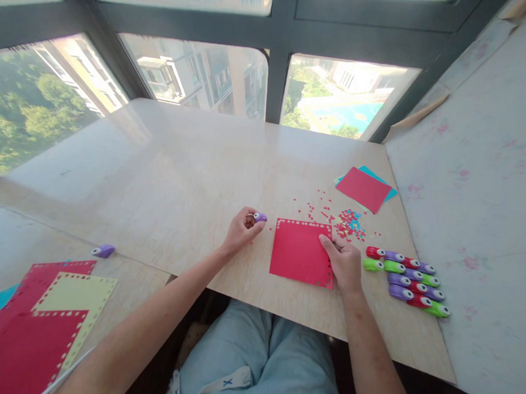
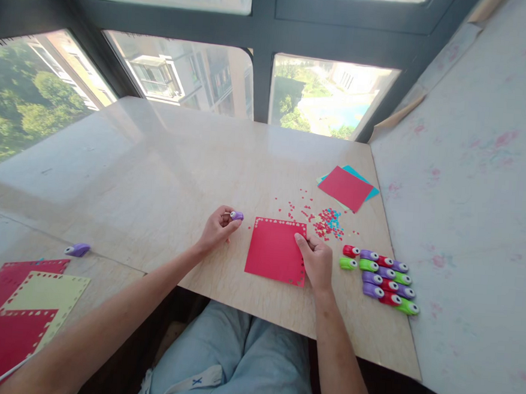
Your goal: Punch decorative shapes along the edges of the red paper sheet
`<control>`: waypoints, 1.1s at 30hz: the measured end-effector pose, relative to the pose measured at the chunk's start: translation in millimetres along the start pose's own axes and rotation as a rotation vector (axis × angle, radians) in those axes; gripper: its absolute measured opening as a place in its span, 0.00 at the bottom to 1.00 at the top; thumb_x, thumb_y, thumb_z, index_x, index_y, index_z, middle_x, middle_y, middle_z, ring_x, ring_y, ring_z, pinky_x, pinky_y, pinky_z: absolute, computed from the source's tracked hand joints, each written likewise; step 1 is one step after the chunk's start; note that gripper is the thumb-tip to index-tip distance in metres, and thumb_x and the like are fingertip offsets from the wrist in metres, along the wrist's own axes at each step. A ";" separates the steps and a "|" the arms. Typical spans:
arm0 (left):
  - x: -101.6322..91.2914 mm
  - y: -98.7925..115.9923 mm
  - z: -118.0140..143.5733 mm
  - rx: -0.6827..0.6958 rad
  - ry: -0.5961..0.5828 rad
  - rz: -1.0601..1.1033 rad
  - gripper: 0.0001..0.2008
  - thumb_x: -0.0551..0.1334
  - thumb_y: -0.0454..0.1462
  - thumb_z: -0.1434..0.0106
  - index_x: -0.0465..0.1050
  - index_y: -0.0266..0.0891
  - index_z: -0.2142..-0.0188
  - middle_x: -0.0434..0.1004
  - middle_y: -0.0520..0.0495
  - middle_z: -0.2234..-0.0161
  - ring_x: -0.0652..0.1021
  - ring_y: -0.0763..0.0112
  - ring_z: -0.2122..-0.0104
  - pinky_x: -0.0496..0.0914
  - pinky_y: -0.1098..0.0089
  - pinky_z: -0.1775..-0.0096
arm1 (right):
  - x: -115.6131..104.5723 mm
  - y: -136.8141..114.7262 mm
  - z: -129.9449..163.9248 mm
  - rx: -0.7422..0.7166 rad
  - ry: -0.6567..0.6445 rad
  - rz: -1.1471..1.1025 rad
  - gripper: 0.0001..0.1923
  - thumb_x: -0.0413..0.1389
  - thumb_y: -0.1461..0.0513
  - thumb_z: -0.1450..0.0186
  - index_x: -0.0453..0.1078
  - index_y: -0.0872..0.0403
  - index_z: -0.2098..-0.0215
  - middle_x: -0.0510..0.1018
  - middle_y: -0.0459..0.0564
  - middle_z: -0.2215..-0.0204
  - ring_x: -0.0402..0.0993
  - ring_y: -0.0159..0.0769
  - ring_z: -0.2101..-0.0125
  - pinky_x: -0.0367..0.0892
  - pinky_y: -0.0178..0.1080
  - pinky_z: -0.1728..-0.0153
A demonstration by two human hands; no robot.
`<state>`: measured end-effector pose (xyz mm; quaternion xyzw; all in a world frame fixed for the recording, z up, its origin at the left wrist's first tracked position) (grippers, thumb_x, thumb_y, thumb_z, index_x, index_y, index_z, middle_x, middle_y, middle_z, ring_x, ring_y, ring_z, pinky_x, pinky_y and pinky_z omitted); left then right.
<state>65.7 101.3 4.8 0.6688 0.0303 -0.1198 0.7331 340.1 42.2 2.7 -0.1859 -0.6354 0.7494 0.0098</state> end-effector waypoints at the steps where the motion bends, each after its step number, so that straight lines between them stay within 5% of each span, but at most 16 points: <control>1: -1.2 -1.8 -0.3 -0.006 0.017 0.006 0.16 0.62 0.46 0.43 0.63 0.41 0.61 0.63 0.56 0.75 0.66 0.78 0.78 0.62 0.81 0.79 | -0.6 -0.5 0.3 0.009 0.004 -0.008 0.22 0.62 0.45 0.43 0.76 0.55 0.68 0.79 0.47 0.75 0.75 0.40 0.74 0.70 0.37 0.73; 10: -1.6 -0.7 -2.2 0.063 0.060 0.085 0.14 0.63 0.43 0.43 0.63 0.39 0.62 0.64 0.56 0.77 0.64 0.80 0.80 0.59 0.82 0.81 | 20.1 -6.5 5.7 -0.054 -0.194 0.139 0.21 0.59 0.46 0.40 0.74 0.56 0.73 0.76 0.46 0.77 0.69 0.36 0.77 0.61 0.34 0.78; 15: -2.2 -1.7 -3.9 0.105 0.091 0.113 0.13 0.64 0.42 0.43 0.63 0.39 0.64 0.64 0.56 0.78 0.64 0.80 0.81 0.58 0.81 0.81 | 15.1 -16.2 4.5 -0.204 -0.015 0.332 0.21 0.56 0.47 0.39 0.68 0.55 0.79 0.64 0.42 0.84 0.61 0.31 0.79 0.55 0.33 0.77; 22: -2.5 -2.3 -4.2 0.126 0.102 0.095 0.12 0.64 0.42 0.43 0.64 0.38 0.65 0.63 0.57 0.79 0.64 0.80 0.80 0.57 0.81 0.81 | -18.8 0.9 0.5 -0.079 0.268 0.169 0.19 0.58 0.48 0.40 0.71 0.56 0.75 0.69 0.43 0.81 0.64 0.33 0.77 0.59 0.34 0.75; 26: -2.7 -3.5 -4.6 0.126 0.109 0.080 0.12 0.64 0.42 0.43 0.64 0.38 0.65 0.63 0.57 0.79 0.64 0.80 0.80 0.57 0.82 0.81 | -15.1 4.4 0.4 -0.054 0.210 0.069 0.20 0.60 0.47 0.42 0.74 0.57 0.71 0.73 0.45 0.79 0.67 0.36 0.75 0.62 0.34 0.74; 33: -3.8 -1.1 -3.4 0.107 0.136 0.107 0.13 0.63 0.42 0.43 0.63 0.39 0.64 0.61 0.58 0.80 0.63 0.79 0.82 0.58 0.81 0.84 | 21.5 -11.0 9.7 -0.076 -0.083 0.054 0.21 0.58 0.46 0.41 0.73 0.56 0.72 0.75 0.46 0.78 0.67 0.36 0.77 0.62 0.34 0.76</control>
Point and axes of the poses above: each hand's wrist, its own z-axis away from the middle knuckle, its own x-axis out of the palm, y = z × x, the point moved 8 cm from there along -z, towards the middle knuckle
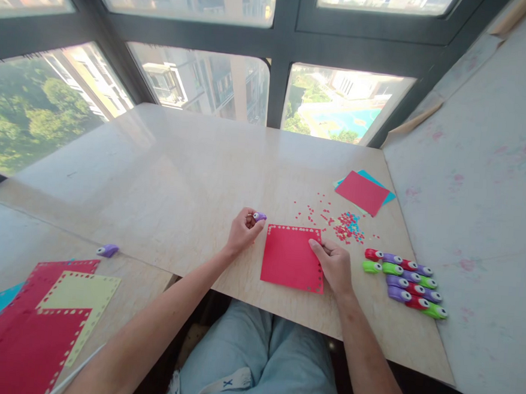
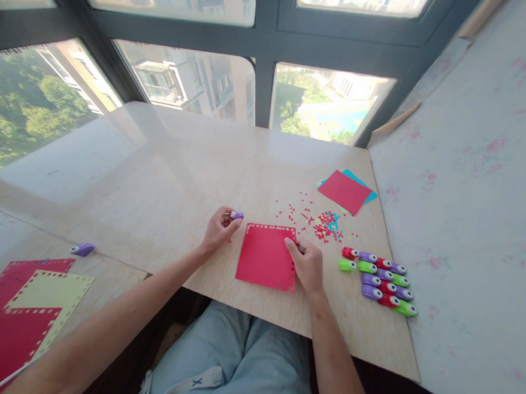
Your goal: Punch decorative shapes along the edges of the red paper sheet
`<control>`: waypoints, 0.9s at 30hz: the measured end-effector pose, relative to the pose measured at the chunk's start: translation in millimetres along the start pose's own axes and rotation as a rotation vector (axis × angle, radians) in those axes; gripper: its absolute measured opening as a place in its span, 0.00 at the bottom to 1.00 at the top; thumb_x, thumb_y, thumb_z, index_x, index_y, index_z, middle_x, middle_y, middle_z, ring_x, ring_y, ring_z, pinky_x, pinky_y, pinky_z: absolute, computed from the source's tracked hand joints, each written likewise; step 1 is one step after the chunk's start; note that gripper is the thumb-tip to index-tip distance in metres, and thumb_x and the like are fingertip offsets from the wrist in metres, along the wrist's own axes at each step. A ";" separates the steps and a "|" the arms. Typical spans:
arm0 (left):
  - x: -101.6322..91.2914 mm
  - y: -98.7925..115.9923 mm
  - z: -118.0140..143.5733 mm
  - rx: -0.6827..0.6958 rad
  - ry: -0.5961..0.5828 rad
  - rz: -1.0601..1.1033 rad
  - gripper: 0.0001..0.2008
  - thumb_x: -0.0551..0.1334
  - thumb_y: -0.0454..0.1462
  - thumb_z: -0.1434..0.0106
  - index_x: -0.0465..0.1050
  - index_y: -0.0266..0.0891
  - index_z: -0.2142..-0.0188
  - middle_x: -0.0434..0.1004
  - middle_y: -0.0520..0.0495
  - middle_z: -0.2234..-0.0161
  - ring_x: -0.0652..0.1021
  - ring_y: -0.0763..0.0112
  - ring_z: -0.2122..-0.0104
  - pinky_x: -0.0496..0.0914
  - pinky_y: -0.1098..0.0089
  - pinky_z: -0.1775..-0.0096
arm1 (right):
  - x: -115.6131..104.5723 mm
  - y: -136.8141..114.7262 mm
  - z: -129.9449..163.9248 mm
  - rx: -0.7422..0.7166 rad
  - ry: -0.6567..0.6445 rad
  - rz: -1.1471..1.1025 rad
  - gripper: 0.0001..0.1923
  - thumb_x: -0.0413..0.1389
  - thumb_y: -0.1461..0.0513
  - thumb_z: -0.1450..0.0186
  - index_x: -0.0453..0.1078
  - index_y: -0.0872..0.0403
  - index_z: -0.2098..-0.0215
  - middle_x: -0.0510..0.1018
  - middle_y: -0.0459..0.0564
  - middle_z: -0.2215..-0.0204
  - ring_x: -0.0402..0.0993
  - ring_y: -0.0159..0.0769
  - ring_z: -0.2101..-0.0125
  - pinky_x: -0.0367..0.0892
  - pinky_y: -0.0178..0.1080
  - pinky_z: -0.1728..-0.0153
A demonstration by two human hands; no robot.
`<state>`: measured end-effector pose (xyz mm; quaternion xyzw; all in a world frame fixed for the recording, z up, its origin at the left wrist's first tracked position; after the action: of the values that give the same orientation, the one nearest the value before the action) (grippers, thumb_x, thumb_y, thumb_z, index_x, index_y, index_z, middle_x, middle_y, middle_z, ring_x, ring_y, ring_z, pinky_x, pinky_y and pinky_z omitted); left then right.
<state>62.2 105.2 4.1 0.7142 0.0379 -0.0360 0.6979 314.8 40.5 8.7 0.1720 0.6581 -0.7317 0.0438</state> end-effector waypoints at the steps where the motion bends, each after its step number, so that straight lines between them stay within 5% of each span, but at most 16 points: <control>1: -0.2 0.7 0.1 0.001 0.004 -0.001 0.13 0.63 0.42 0.43 0.63 0.39 0.64 0.61 0.58 0.80 0.63 0.79 0.82 0.58 0.81 0.84 | 2.9 -2.7 0.6 -0.023 -0.013 0.037 0.21 0.58 0.46 0.40 0.72 0.56 0.73 0.73 0.45 0.80 0.66 0.35 0.78 0.60 0.34 0.77; 8: 0.1 -0.1 -0.5 0.011 0.005 -0.005 0.12 0.63 0.42 0.43 0.62 0.39 0.65 0.61 0.58 0.80 0.63 0.79 0.82 0.58 0.82 0.84 | -12.2 -1.0 -1.6 -0.070 0.222 0.203 0.21 0.55 0.47 0.39 0.62 0.54 0.79 0.64 0.42 0.83 0.59 0.31 0.79 0.55 0.34 0.77; 17: -0.1 -1.4 -1.8 0.011 0.000 -0.029 0.13 0.63 0.43 0.43 0.63 0.39 0.65 0.62 0.57 0.80 0.63 0.79 0.82 0.60 0.81 0.84 | -48.6 15.0 2.1 -0.024 0.466 -0.016 0.20 0.59 0.48 0.42 0.62 0.54 0.79 0.63 0.40 0.83 0.56 0.30 0.79 0.54 0.34 0.77; 27: -0.6 1.9 -0.4 0.007 0.015 -0.030 0.14 0.63 0.44 0.43 0.63 0.39 0.65 0.61 0.59 0.81 0.63 0.80 0.84 0.59 0.81 0.84 | -6.4 4.1 0.0 0.007 0.083 -0.036 0.23 0.56 0.43 0.43 0.68 0.54 0.76 0.69 0.45 0.82 0.62 0.35 0.79 0.56 0.35 0.79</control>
<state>61.8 105.5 6.1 0.7164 0.0538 -0.0412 0.6944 322.0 38.9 6.8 0.1905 0.6599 -0.7268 0.0025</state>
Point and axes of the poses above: each hand's wrist, its own z-axis away from the middle knuckle, its own x-axis out of the palm, y = z × x, the point moved 8 cm from there along -z, towards the middle knuckle
